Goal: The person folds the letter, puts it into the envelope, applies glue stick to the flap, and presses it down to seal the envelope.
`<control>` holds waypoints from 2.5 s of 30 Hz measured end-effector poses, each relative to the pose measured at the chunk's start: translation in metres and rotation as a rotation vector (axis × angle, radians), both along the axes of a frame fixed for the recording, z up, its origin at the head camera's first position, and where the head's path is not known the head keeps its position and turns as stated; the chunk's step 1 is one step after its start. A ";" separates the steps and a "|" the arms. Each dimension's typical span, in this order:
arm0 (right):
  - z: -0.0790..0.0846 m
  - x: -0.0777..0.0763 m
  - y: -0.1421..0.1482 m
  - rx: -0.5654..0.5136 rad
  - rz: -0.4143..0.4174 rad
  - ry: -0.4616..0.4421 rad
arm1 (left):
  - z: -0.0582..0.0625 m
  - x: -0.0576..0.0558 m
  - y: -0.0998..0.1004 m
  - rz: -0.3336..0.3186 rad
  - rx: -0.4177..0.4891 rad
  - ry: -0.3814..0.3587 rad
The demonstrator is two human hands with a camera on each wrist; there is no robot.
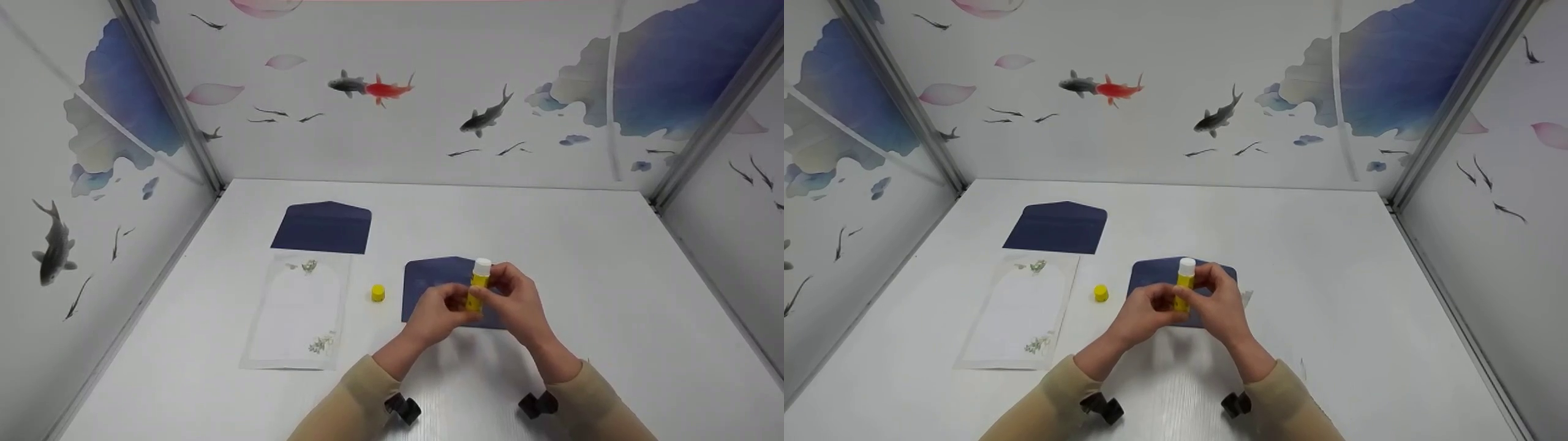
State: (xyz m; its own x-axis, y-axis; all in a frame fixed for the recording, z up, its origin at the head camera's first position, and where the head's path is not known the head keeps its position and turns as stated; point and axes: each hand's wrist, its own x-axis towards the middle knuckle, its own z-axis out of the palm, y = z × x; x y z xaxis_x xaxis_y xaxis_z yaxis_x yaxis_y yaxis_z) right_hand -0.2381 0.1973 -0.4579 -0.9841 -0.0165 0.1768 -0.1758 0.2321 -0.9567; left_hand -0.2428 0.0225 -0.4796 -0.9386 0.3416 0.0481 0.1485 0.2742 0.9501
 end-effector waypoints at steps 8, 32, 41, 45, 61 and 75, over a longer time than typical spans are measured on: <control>-0.002 -0.005 0.007 -0.034 -0.067 -0.005 | 0.007 -0.002 -0.004 -0.027 -0.572 0.080; -0.011 -0.014 0.010 0.023 -0.066 -0.079 | -0.001 0.005 -0.019 -0.217 -1.053 0.104; -0.022 -0.027 0.009 0.138 0.002 -0.089 | 0.002 0.006 -0.019 -0.232 -1.044 0.086; -0.022 -0.036 0.003 0.234 0.082 -0.084 | 0.002 0.005 -0.019 -0.235 -1.046 0.088; -0.017 -0.077 -0.048 0.615 0.193 0.061 | 0.001 0.004 -0.018 -0.222 -1.076 0.132; -0.029 -0.096 -0.075 0.470 0.114 -0.064 | -0.001 0.002 -0.018 -0.233 -1.063 0.117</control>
